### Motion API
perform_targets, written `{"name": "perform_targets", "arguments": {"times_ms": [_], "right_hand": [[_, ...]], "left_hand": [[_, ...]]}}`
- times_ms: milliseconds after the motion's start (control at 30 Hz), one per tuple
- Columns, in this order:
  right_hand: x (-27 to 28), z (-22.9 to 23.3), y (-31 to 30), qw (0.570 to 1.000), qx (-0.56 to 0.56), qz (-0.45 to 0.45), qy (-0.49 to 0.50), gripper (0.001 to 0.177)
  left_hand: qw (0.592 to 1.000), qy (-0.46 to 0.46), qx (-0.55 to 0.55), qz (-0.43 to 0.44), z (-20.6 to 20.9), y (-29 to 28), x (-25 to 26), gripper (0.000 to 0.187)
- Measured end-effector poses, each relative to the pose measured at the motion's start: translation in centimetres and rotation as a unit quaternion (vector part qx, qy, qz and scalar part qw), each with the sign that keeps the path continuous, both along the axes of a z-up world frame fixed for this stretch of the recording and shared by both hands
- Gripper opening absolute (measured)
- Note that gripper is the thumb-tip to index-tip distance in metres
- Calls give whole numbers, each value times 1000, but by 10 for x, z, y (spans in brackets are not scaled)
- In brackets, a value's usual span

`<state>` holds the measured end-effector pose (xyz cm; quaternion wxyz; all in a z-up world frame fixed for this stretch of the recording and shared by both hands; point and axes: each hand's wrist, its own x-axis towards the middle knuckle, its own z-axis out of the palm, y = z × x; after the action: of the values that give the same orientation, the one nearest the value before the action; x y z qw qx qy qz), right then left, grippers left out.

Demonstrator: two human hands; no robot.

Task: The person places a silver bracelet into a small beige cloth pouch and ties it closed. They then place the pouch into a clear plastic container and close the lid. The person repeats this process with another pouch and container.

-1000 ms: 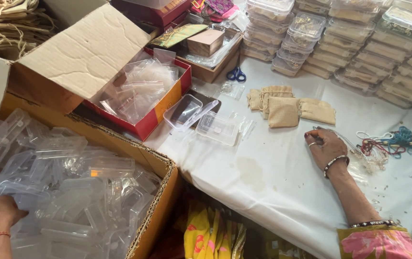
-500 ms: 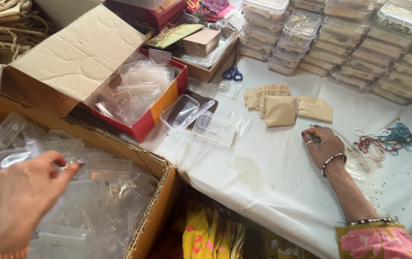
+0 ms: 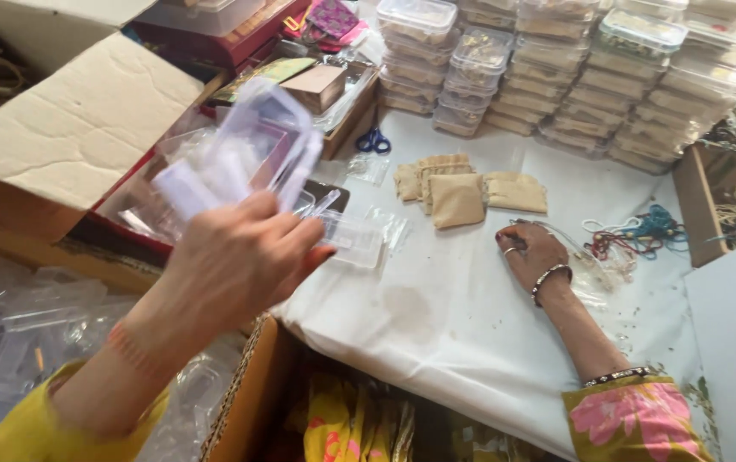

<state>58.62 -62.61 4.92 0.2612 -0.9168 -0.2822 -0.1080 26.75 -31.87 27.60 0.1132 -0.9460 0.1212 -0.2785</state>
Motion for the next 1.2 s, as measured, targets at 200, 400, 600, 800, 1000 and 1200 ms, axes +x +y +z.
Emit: {"name": "perform_targets", "arguments": {"times_ms": [200, 400, 600, 800, 1000, 1200], "right_hand": [[-2, 5, 2, 1000, 20, -4, 15, 22], [3, 0, 1, 1000, 17, -4, 3, 20], [-1, 8, 5, 1000, -9, -17, 13, 19], [-2, 9, 5, 1000, -15, -15, 19, 19], [0, 7, 3, 1000, -9, 6, -17, 17], [7, -8, -1, 999, 0, -8, -46, 24]], "left_hand": [[992, 35, 104, -69, -60, 55, 122, 34], [997, 69, 44, -17, -81, 75, 153, 21], [999, 33, -24, -29, -57, 66, 171, 14], [991, 78, -97, -41, -17, 9, 203, 18], [956, 223, -174, -80, -40, -79, 232, 30], [947, 85, -261, -169, -133, -138, 264, 29]]}}
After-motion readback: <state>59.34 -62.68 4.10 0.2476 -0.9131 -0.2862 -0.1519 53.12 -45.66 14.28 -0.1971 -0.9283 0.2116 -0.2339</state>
